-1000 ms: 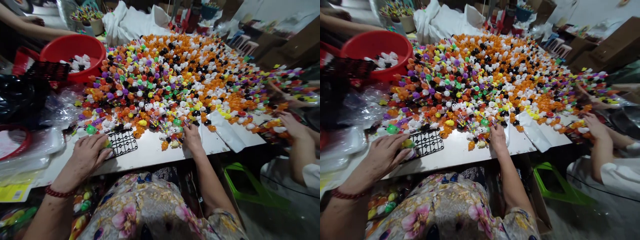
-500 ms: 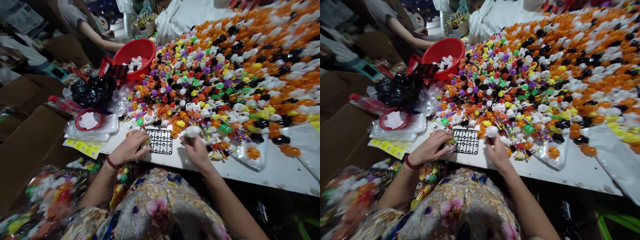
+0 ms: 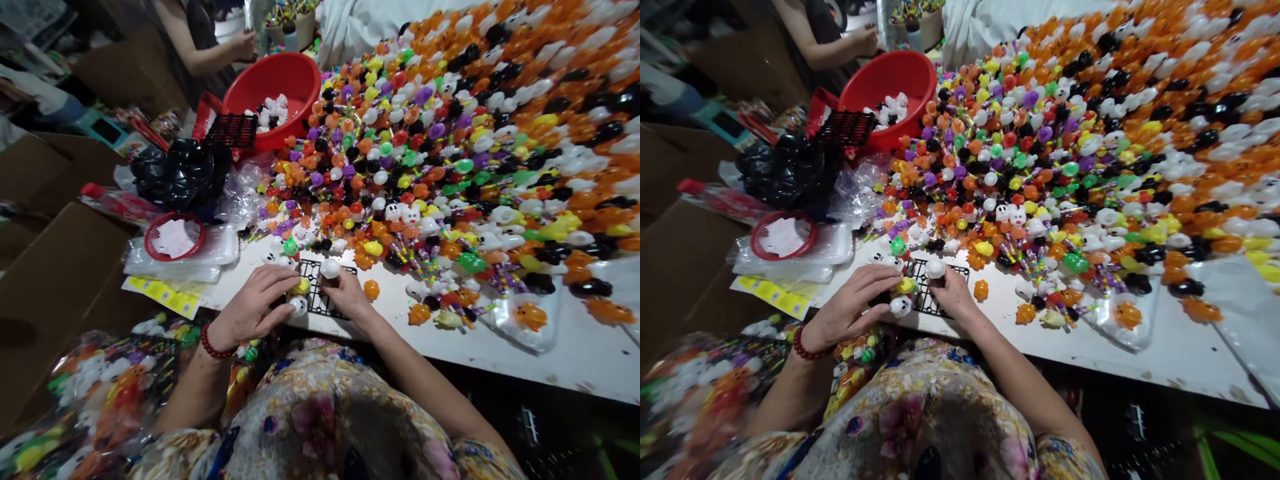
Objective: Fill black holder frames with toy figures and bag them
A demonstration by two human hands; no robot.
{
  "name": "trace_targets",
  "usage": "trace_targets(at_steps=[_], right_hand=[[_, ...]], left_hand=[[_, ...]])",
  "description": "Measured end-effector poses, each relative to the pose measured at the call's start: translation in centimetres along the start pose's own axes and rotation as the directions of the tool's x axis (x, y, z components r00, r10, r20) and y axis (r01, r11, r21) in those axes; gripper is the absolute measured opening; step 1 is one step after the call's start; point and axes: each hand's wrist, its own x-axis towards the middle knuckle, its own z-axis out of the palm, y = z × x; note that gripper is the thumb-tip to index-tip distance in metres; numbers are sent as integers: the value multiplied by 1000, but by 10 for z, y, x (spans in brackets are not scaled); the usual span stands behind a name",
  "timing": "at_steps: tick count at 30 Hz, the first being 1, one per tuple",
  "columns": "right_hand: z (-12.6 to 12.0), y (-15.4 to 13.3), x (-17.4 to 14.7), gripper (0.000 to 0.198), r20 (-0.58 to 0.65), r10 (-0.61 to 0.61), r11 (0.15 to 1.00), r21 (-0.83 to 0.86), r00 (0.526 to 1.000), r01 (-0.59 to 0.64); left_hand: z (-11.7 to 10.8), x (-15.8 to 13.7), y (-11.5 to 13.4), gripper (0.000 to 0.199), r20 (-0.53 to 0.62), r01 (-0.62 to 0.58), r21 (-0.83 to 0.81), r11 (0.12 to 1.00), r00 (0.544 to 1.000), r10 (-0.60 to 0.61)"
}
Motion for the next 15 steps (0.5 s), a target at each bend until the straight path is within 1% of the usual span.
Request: trace_targets(at_steps=[2, 4, 6, 9, 12, 15], right_hand=[[-8, -3, -5, 14, -25, -90, 991, -102, 996, 87], [-18, -7, -10, 19, -53, -217, 956, -213, 975, 201], [-30, -12, -13, 24, -81, -334, 892, -350, 939, 288], [-47, -19, -14, 26, -82, -441, 788, -512, 894, 341], [-54, -28, -9, 21, -39, -488, 750, -530, 872, 396], [-47, -37, 2, 17, 22, -510, 746, -486, 860, 455]], left_hand=[[-1, 0, -2, 42, -34, 18, -2, 1000, 999, -18], [-2, 0, -5, 41, -69, 34, 13, 999, 997, -33], [-3, 1, -8, 39, -97, 49, 35, 998, 994, -46], [-5, 3, -10, 35, -122, 77, 59, 995, 990, -70], [-6, 6, -11, 36, -126, 87, 61, 994, 989, -79], [-3, 9, -11, 37, -110, 64, 49, 997, 992, -58]])
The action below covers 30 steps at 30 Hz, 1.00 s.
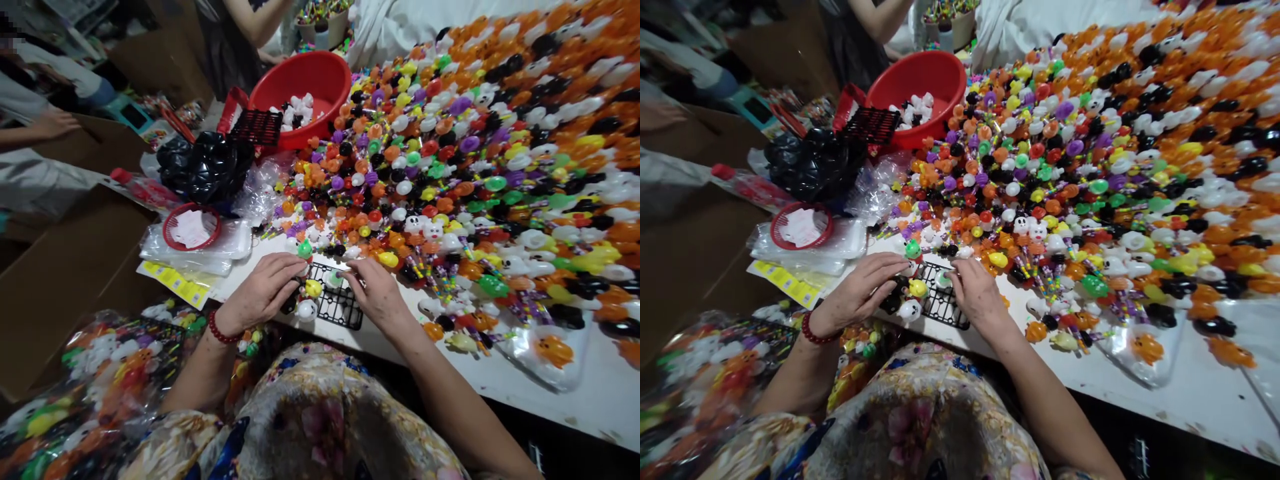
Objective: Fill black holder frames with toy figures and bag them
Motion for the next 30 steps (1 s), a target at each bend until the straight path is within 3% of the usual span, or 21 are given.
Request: trace_targets(at_steps=[9, 14, 17, 23, 25, 27, 30], right_hand=[[21, -25, 27, 16, 271, -60, 997, 68, 961, 43], [19, -40, 31, 23, 289, 79, 976, 171, 954, -132], [24, -44, 30, 21, 302, 47, 943, 300, 952, -142], [48, -35, 20, 9, 279, 229, 796, 498, 933, -344], [48, -33, 16, 10, 279, 188, 827, 472, 942, -305], [36, -30, 6, 14, 216, 106, 900, 394, 971, -186], [-3, -20, -27, 17, 44, 29, 991, 133, 999, -35]], left_hand=[[12, 6, 3, 50, 125, -5, 2, 1000, 992, 5], [13, 7, 3, 57, 173, 56, 46, 997, 983, -63], [15, 5, -3, 61, 179, 31, 78, 996, 983, -44], [23, 8, -13, 63, 161, -44, 158, 987, 987, 18], [23, 10, -11, 60, 163, -95, 176, 980, 984, 66], [22, 11, -10, 55, 150, -139, 186, 973, 982, 112], [23, 11, -11, 46, 126, -178, 162, 971, 979, 159]])
